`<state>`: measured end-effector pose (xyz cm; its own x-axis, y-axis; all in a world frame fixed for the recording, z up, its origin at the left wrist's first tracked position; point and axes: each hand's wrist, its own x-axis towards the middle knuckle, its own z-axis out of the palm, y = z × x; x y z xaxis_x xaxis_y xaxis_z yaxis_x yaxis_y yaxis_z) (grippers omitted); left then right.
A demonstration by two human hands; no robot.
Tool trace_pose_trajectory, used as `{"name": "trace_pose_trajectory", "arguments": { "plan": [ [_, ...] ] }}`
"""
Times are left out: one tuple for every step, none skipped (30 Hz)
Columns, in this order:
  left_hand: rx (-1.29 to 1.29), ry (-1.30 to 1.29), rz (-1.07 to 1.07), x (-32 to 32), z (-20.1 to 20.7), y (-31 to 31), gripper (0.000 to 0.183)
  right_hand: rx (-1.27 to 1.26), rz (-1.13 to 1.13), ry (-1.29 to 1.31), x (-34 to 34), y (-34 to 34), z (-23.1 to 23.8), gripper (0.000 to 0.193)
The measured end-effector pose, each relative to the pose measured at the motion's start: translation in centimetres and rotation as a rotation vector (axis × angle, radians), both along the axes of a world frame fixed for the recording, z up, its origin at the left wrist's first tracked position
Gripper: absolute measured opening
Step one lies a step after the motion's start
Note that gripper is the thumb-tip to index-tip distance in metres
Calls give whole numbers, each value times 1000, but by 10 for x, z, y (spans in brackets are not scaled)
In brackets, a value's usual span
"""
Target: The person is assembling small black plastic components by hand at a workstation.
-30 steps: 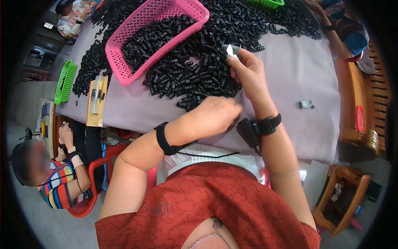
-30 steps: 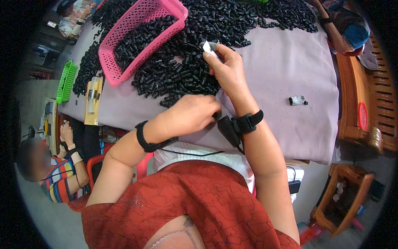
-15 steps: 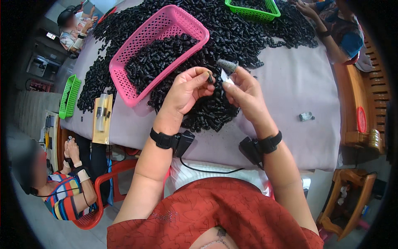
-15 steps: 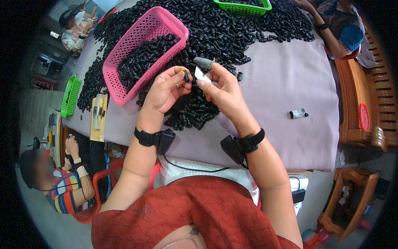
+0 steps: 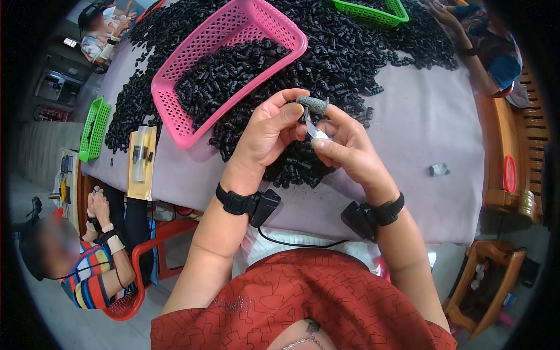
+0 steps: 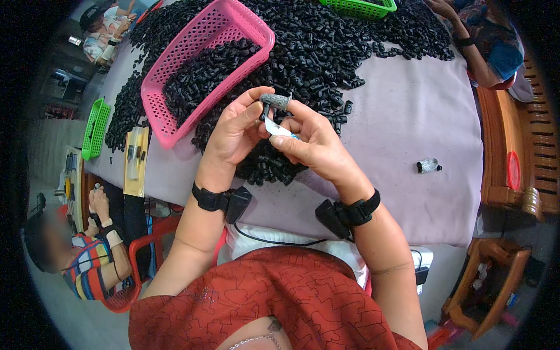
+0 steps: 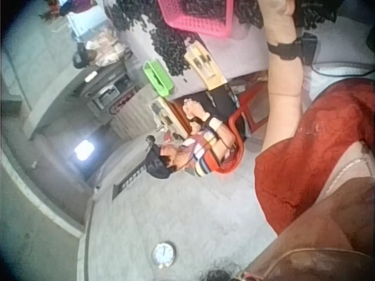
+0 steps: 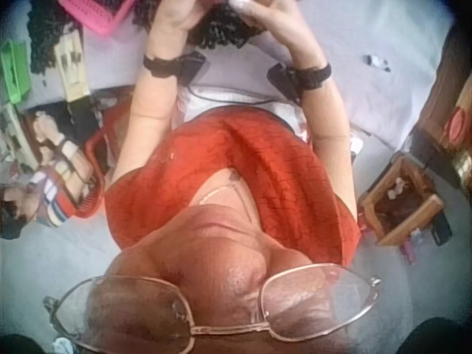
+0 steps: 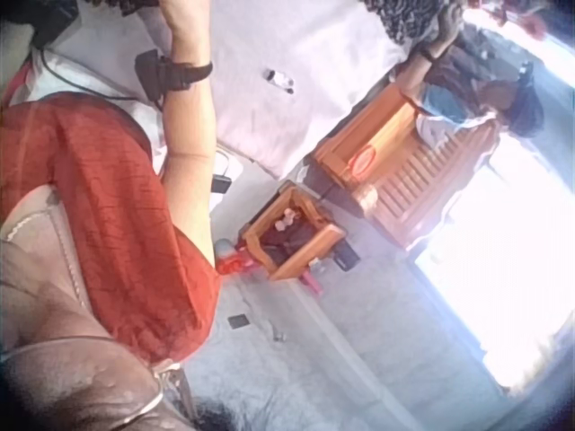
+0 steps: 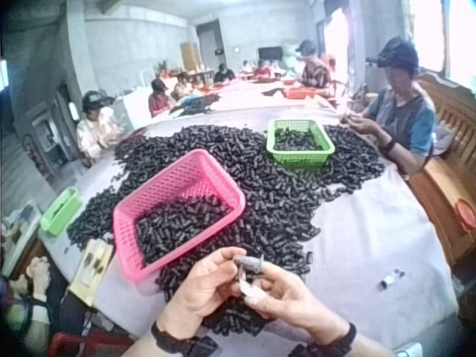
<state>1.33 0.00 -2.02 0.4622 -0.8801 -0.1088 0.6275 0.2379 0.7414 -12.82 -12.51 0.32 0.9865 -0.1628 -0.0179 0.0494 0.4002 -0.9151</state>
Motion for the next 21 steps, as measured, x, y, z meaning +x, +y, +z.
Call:
{"name": "trace_pose_trajectory", "arguments": {
  "plan": [
    [-23,-13,-16,1,-2,0,35,-11,13,6,0,-1,-1,54],
    [-46,-25,-32,1,-4,0,36,-22,26,13,0,-1,-2,55],
    [-45,-25,-34,1,-4,-1,36,-21,24,13,0,-1,-3,55],
    [-42,-33,-38,0,-4,-2,36,-40,22,9,0,-1,-4,55],
    [-38,-40,-43,-1,-5,-2,37,-59,20,6,0,-1,-4,55],
    [-37,-41,-44,-1,-5,-2,37,-58,19,5,1,-1,-4,55],
    [-64,-14,-69,0,-6,-2,38,-36,31,3,1,-2,-4,55],
    [-90,12,-94,1,-6,-2,38,-15,44,0,1,-3,-4,54],
    [-89,12,-95,1,-6,-2,38,-14,43,0,1,-3,-5,54],
    [-88,20,-100,1,-6,-2,38,11,50,-1,1,-4,-6,53],
    [-87,28,-104,1,-6,-1,38,36,58,-2,1,-4,-8,52],
    [-87,28,-105,0,-6,-1,38,36,57,-2,1,-6,-11,52],
    [-96,30,-133,0,-5,-1,37,35,47,5,2,-7,-14,51],
    [-104,32,-161,0,-4,-1,36,33,36,12,2,-9,-16,50],
    [-104,32,-161,0,-4,-1,36,33,36,11,3,-10,-17,50],
    [-106,44,-156,-1,-5,-2,36,34,37,16,3,-10,-17,51],
    [-108,55,-150,-1,-6,-2,35,35,39,21,3,-10,-18,51],
    [-108,54,-149,0,-6,-1,35,35,40,20,3,-9,-17,51],
    [-105,40,-145,0,-6,0,38,58,68,6,3,-8,-15,52],
    [-102,26,-142,1,-6,1,41,82,95,-8,3,-7,-13,52],
    [-102,26,-140,2,-7,1,41,82,97,-8,2,-6,-11,52]
  ]
}}
